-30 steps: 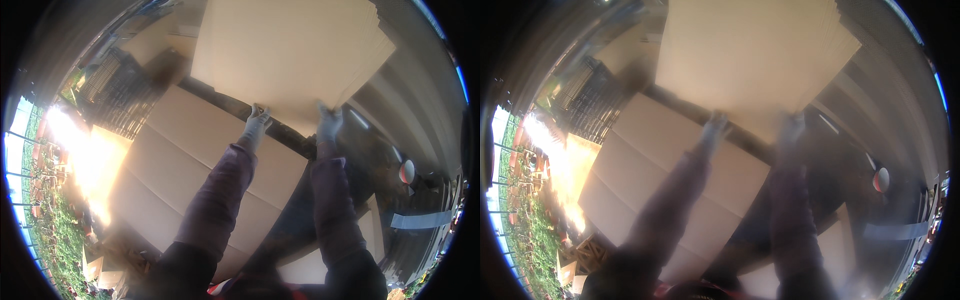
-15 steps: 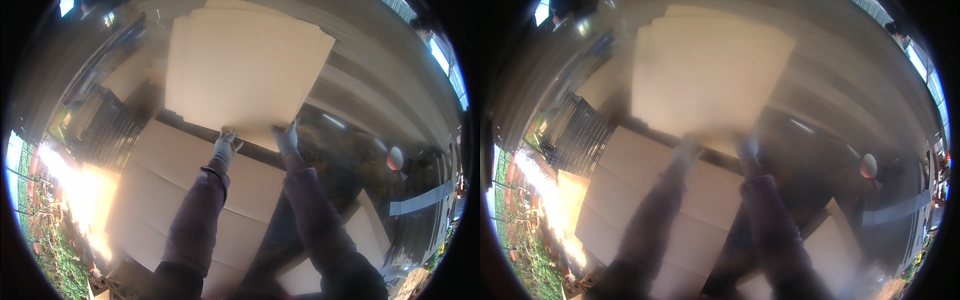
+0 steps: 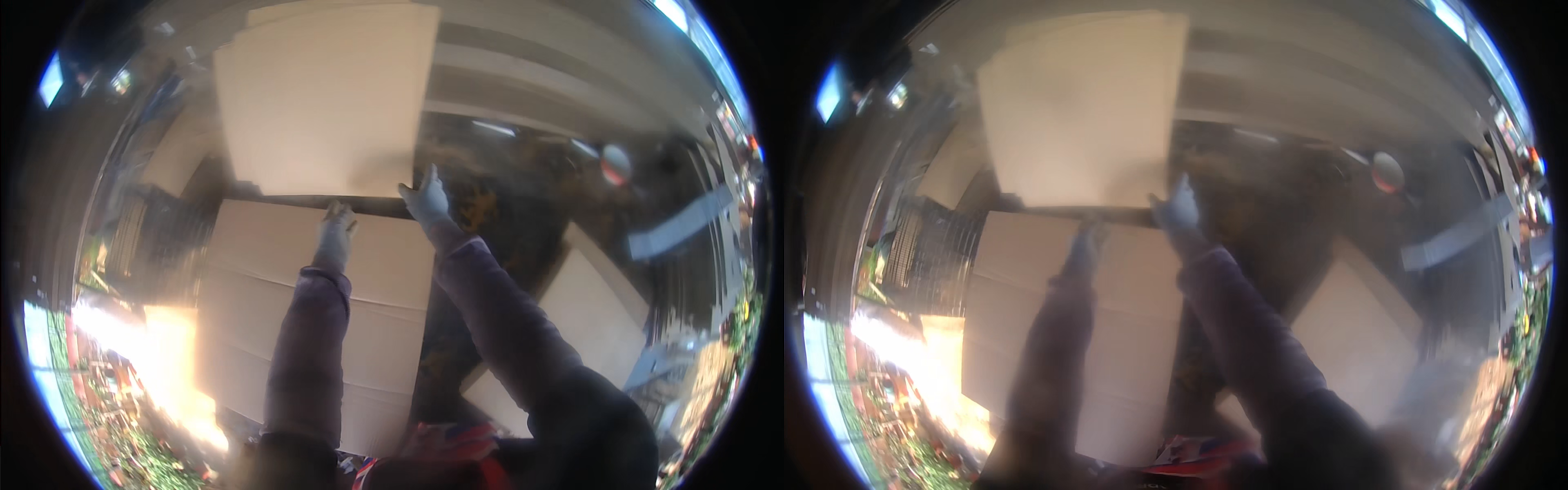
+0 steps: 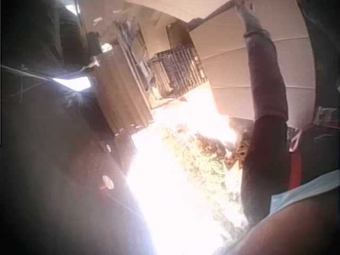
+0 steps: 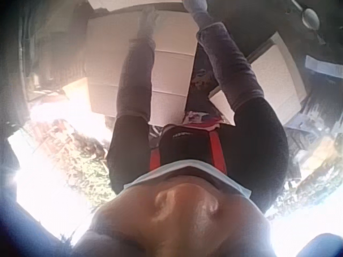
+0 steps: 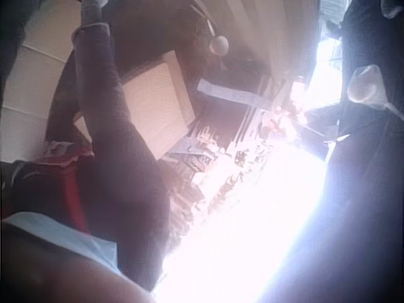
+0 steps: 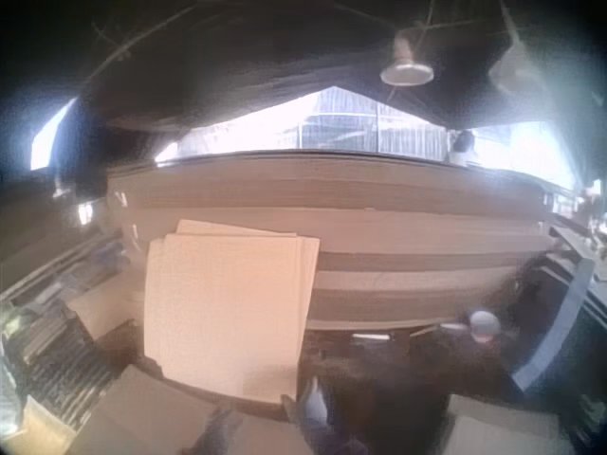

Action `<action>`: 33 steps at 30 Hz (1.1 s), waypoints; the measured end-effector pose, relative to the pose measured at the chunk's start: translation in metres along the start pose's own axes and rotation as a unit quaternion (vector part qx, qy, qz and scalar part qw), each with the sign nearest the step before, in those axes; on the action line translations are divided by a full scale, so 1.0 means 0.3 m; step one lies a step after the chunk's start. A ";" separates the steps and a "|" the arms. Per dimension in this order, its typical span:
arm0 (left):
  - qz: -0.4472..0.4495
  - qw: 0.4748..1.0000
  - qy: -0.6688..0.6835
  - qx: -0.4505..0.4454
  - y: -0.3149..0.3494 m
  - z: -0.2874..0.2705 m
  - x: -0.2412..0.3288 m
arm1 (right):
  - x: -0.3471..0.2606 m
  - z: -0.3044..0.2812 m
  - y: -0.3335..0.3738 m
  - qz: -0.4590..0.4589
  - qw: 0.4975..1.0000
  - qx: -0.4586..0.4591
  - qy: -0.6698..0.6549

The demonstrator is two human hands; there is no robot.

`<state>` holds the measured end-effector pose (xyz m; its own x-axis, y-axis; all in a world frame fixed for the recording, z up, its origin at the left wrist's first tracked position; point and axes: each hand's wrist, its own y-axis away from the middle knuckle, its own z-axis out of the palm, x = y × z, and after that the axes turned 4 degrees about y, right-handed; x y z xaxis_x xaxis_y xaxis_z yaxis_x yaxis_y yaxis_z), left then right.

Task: The person prepares cardboard boxes by cutting and folding them, then places potted plants inside and seals the boxes with tape. The person handles multiple boxes and plants, arranging them for transport.

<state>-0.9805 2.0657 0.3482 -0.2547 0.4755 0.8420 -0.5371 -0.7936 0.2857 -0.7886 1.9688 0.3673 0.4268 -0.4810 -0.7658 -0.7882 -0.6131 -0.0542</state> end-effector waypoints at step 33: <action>0.031 0.946 -0.308 -0.097 1.086 0.508 -0.649 | 1.142 -1.488 1.824 0.255 0.856 0.315 -0.322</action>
<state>-0.9832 1.6567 0.3469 0.1946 0.0704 0.9784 -0.6889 -0.7003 0.1874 -0.8756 1.1887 0.3613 -0.2169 -0.0163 -0.9761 -0.9683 0.1303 0.2130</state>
